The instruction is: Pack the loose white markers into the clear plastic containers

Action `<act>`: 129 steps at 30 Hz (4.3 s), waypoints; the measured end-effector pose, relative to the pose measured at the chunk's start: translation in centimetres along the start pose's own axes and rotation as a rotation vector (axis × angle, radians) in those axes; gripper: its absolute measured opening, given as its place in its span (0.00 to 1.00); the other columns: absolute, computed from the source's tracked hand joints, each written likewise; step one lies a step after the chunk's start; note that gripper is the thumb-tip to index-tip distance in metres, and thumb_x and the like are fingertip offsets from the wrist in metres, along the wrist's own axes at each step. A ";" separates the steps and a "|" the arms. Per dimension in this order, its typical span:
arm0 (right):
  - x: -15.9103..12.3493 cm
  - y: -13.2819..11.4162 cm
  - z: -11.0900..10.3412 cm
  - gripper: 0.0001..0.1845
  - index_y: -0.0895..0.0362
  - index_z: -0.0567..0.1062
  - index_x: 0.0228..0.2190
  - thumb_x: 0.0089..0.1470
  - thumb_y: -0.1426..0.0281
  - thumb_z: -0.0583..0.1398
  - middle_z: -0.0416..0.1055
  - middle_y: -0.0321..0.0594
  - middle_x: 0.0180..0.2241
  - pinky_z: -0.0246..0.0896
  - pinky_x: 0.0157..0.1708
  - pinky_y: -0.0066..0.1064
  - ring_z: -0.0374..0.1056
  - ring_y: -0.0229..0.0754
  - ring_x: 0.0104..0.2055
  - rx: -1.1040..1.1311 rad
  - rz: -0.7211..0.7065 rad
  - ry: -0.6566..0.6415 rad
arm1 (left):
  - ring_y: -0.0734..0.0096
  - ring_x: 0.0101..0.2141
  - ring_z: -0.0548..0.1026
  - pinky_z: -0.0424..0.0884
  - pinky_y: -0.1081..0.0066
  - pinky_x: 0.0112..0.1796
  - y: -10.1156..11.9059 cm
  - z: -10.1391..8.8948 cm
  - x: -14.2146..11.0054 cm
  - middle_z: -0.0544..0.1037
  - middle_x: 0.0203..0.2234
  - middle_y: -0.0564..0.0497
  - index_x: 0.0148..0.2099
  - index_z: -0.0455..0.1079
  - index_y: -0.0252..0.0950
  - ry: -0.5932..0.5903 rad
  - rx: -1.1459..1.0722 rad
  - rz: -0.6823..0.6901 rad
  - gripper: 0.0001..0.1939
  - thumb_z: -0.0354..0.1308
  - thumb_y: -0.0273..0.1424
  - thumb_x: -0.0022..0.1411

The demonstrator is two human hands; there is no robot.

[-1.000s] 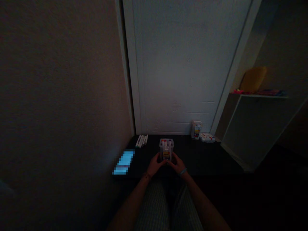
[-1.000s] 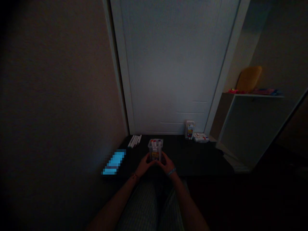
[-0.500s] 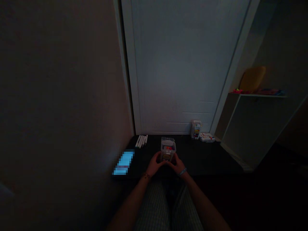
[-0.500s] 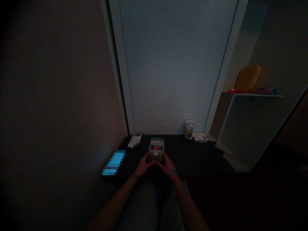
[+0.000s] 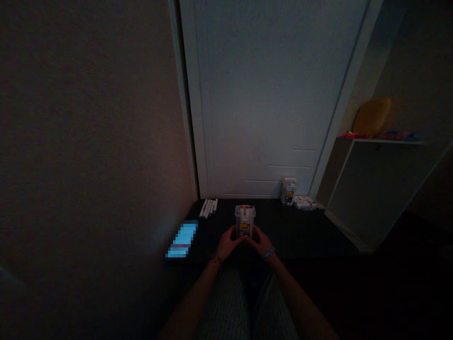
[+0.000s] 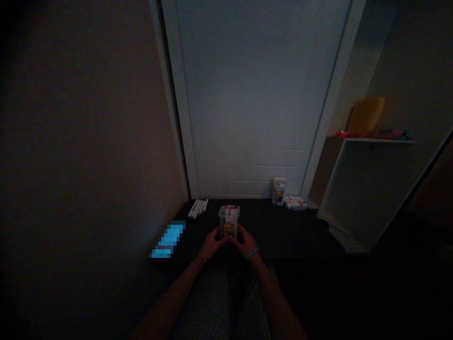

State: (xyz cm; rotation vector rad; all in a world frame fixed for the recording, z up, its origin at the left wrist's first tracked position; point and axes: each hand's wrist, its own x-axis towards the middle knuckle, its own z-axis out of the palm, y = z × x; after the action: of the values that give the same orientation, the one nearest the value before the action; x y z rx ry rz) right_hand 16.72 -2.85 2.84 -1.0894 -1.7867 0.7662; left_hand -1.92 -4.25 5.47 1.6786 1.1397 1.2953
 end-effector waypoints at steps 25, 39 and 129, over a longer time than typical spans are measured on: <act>-0.1 -0.3 -0.1 0.34 0.50 0.60 0.57 0.51 0.58 0.62 0.74 0.40 0.46 0.67 0.40 0.36 0.72 0.43 0.40 0.006 -0.027 -0.001 | 0.58 0.49 0.75 0.69 0.60 0.51 0.0 0.0 0.0 0.77 0.48 0.45 0.51 0.69 0.36 0.024 -0.013 -0.018 0.26 0.67 0.35 0.50; 0.2 1.1 0.2 0.35 0.48 0.60 0.58 0.50 0.61 0.63 0.71 0.41 0.49 0.65 0.45 0.39 0.70 0.47 0.46 -0.049 -0.030 0.027 | 0.59 0.47 0.75 0.70 0.61 0.49 0.1 0.2 0.0 0.77 0.47 0.45 0.51 0.68 0.37 0.005 0.047 0.004 0.26 0.67 0.38 0.50; -0.3 -0.8 0.3 0.35 0.50 0.61 0.57 0.51 0.55 0.63 0.72 0.42 0.46 0.65 0.37 0.33 0.70 0.42 0.37 -0.084 -0.024 0.079 | 0.50 0.64 0.48 0.43 0.46 0.58 -4.1 -6.2 4.0 0.54 0.65 0.40 0.65 0.55 0.35 -0.054 1.319 -0.209 0.29 0.39 0.41 0.66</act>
State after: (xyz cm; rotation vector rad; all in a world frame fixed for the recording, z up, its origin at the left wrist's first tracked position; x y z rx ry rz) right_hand 16.25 -3.46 3.31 -1.1354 -1.7756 0.6302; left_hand -8.36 1.06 4.58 2.2828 2.3080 0.2380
